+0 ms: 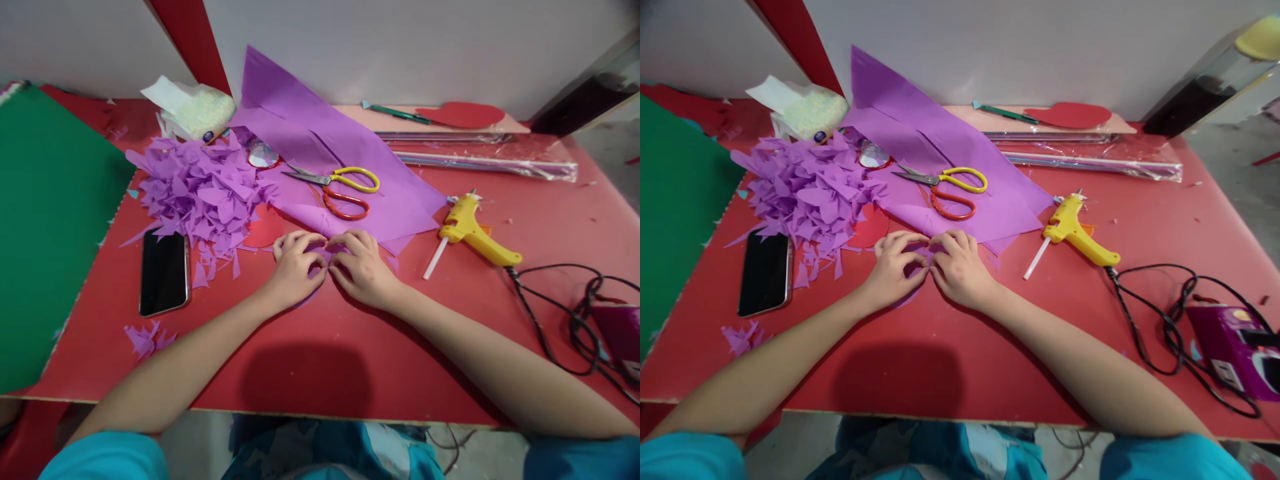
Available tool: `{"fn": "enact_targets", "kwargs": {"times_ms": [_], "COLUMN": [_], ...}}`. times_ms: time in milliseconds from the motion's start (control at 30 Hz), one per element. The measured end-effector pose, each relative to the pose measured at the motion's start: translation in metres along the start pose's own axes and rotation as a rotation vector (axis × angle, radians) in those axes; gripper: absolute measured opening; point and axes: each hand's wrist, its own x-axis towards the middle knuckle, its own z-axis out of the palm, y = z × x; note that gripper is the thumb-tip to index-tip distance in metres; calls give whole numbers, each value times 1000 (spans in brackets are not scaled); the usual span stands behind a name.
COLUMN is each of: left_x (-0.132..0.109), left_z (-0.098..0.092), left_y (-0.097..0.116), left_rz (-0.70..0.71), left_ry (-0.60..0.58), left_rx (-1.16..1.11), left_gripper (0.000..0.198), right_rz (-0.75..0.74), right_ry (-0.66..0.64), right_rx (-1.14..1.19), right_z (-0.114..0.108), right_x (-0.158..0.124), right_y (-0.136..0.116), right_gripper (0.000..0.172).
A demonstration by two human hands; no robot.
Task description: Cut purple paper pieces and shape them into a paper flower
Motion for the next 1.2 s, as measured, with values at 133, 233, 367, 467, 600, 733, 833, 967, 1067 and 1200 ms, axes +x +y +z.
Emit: {"fn": "enact_targets", "kwargs": {"times_ms": [133, 233, 367, 467, 600, 733, 833, 967, 1067, 1200], "left_x": [0, 1, 0, 0, 0, 0, 0, 1, 2, 3], "left_z": [-1, -3, -5, -6, -6, -5, -5, -5, -5, -4], "left_y": [1, 2, 4, 5, 5, 5, 4, 2, 1, 3], "left_rz": [9, 6, -11, 0, -1, 16, 8, -38, -67, -36], "left_ry": [39, 114, 237, 297, 272, 257, 252, 222, 152, 36], "left_rx": [-22, -41, -62, -77, -72, -67, -90, -162, -190, -123], "left_gripper": [8, 8, 8, 9, 9, 9, 8, 7, 8, 8], "right_rz": [72, 167, 283, 304, 293, 328, 344, 369, 409, 364], "right_ry": [151, 289, 285, 197, 150, 135, 116, 73, 115, 277], "right_rx": [87, 131, 212, 285, 367, 482, 579, 610, 546, 334], "right_z": [0, -2, -4, -5, -6, -8, -12, -16, -14, -8], "right_x": [-3, -5, -7, -8, -8, -7, -7, -6, -7, -9], "right_y": [4, 10, 16, 17, 17, 21, 23, 23, 21, 14], "right_gripper": [11, 14, 9, 16, 14, 11, 15, 21, 22, 9]}}
